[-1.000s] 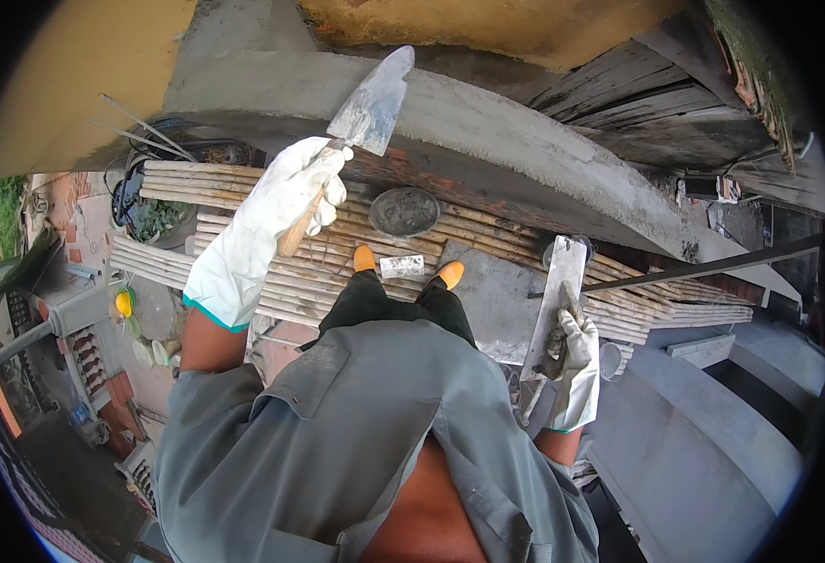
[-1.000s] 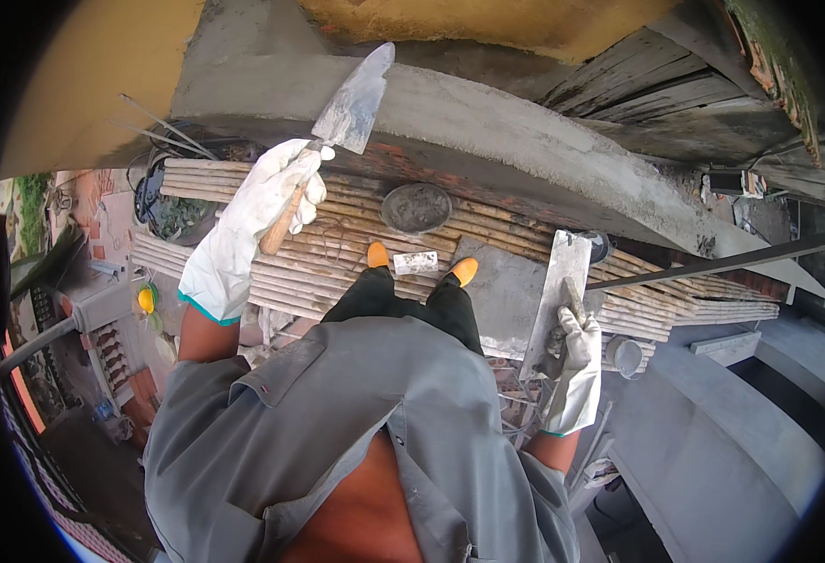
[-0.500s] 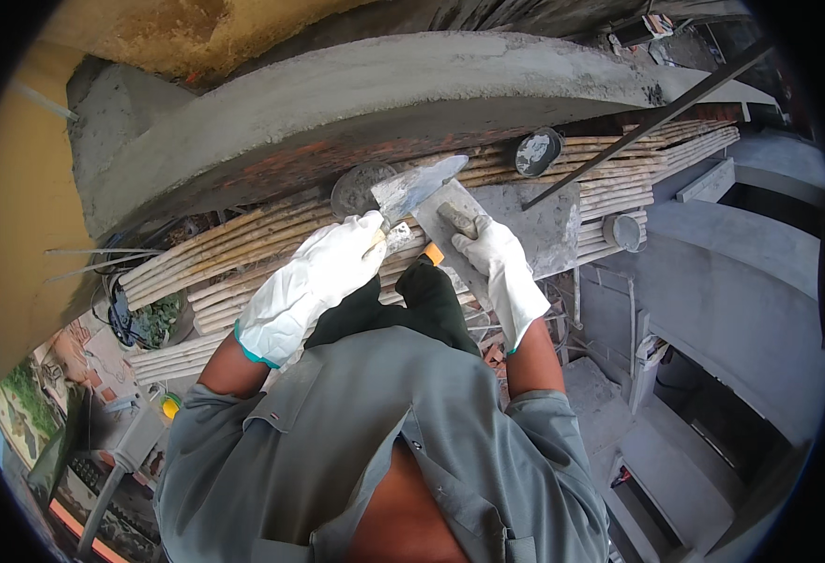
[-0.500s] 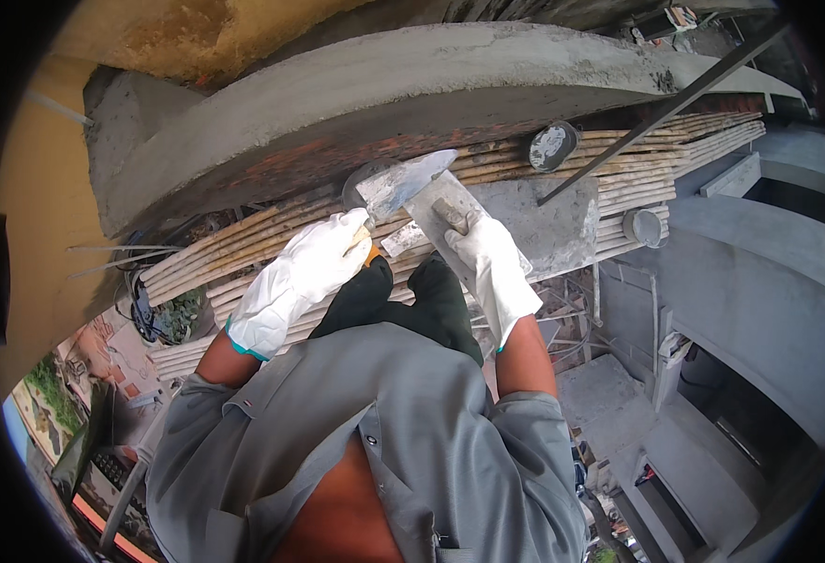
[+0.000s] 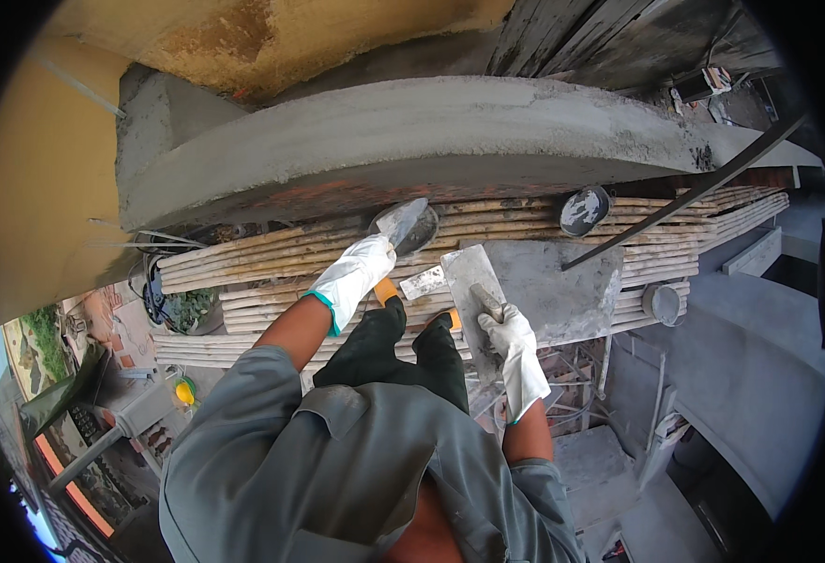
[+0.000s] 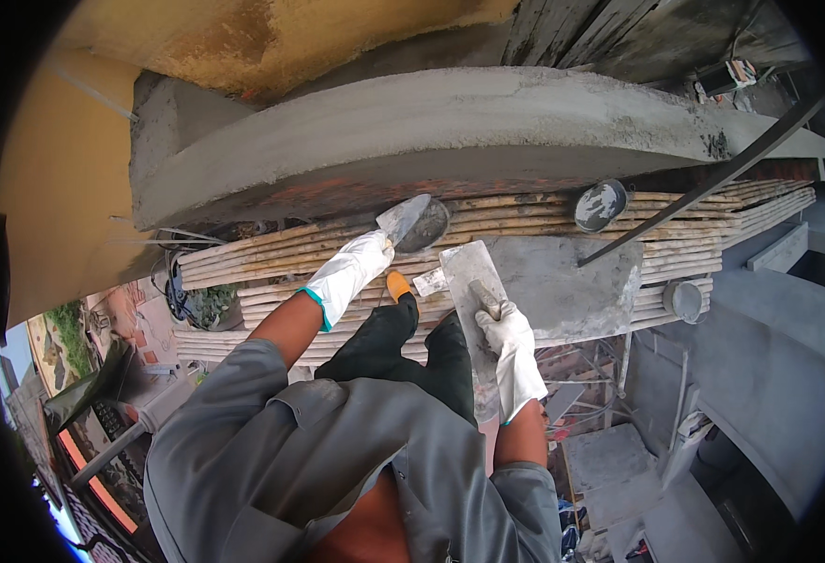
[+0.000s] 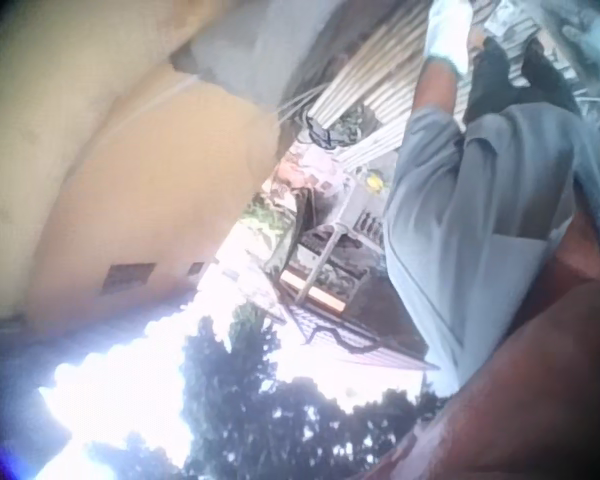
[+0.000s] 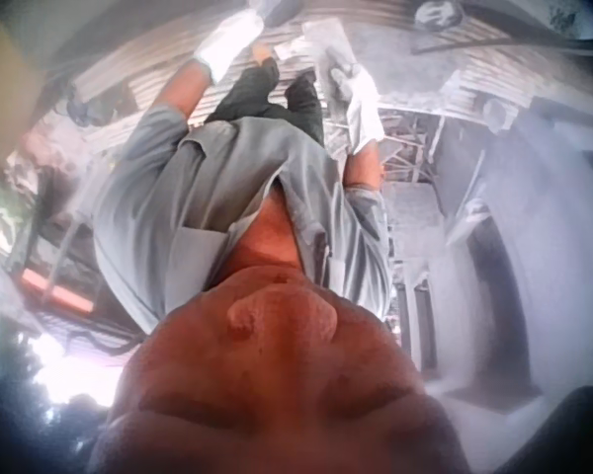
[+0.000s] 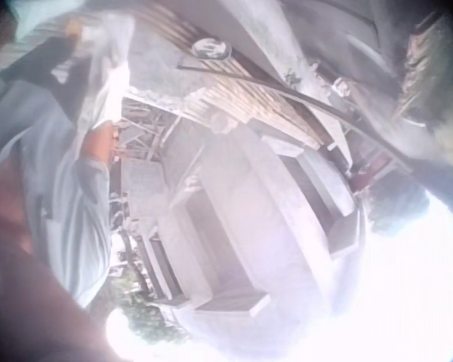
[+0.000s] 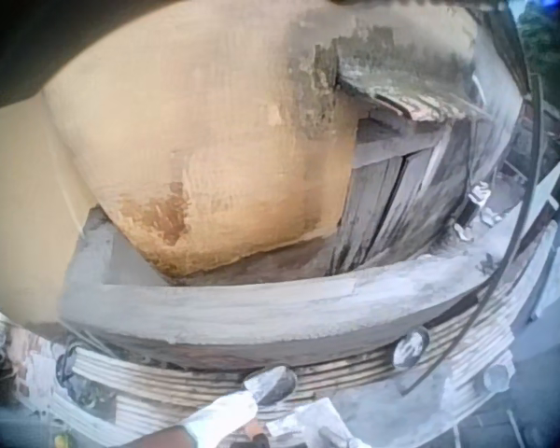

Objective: The person puts on white work gloves, then uses a trowel and a float to scoop wet cement from a bucket and apply it to a brick wall. They spread and smooth the cement across the wall surface using the float.

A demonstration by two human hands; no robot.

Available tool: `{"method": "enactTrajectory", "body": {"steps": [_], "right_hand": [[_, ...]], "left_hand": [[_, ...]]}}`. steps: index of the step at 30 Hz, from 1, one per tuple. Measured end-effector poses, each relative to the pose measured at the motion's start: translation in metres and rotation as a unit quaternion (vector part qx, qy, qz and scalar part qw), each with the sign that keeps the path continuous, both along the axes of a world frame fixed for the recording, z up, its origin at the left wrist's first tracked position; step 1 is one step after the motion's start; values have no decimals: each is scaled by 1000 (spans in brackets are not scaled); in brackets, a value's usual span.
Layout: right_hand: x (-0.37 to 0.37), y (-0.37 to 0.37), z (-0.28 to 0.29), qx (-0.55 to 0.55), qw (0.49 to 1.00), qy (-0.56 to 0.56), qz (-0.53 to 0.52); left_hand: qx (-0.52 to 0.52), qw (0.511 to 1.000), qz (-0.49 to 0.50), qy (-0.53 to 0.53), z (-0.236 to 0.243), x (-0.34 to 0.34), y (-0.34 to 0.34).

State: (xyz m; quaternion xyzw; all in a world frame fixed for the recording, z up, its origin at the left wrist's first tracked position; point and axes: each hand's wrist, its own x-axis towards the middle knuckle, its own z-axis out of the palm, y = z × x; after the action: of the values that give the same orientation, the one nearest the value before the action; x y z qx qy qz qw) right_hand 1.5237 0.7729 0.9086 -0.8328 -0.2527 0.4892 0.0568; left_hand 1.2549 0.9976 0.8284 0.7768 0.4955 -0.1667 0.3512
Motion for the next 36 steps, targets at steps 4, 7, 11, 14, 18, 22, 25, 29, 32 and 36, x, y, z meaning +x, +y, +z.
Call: {"method": "enactTrajectory", "body": {"steps": [4,7,11,14,18,22,25,29,32,36], "right_hand": [[41,-44,-47,10,995,0,-98],[63,-74,-83,4,954,89,-285],[88,-103,-132,18,931,50,-361],[104,-123,-162,53,890,103,-440],[122,-150,-208,27,896,74,-438],[132,-170,-261,19,891,70,-448],[139,-176,-294,11,891,53,-450],[143,-179,-327,-34,893,38,-448],[146,-182,-354,-63,906,14,-419],[149,-187,-394,-88,891,35,-443]], "left_hand": [[-52,997,55,25,-42,11,3],[-71,993,86,39,-70,26,2],[-88,987,121,52,-103,49,0],[-91,982,149,64,-122,56,-4],[-102,973,187,85,-145,60,-11],[-116,966,207,106,-173,67,-15],[-122,961,214,126,-203,70,-14],[-145,958,185,164,-250,65,-8],[-154,952,214,159,-278,57,-7],[-50,973,127,189,-311,45,-3]]}}
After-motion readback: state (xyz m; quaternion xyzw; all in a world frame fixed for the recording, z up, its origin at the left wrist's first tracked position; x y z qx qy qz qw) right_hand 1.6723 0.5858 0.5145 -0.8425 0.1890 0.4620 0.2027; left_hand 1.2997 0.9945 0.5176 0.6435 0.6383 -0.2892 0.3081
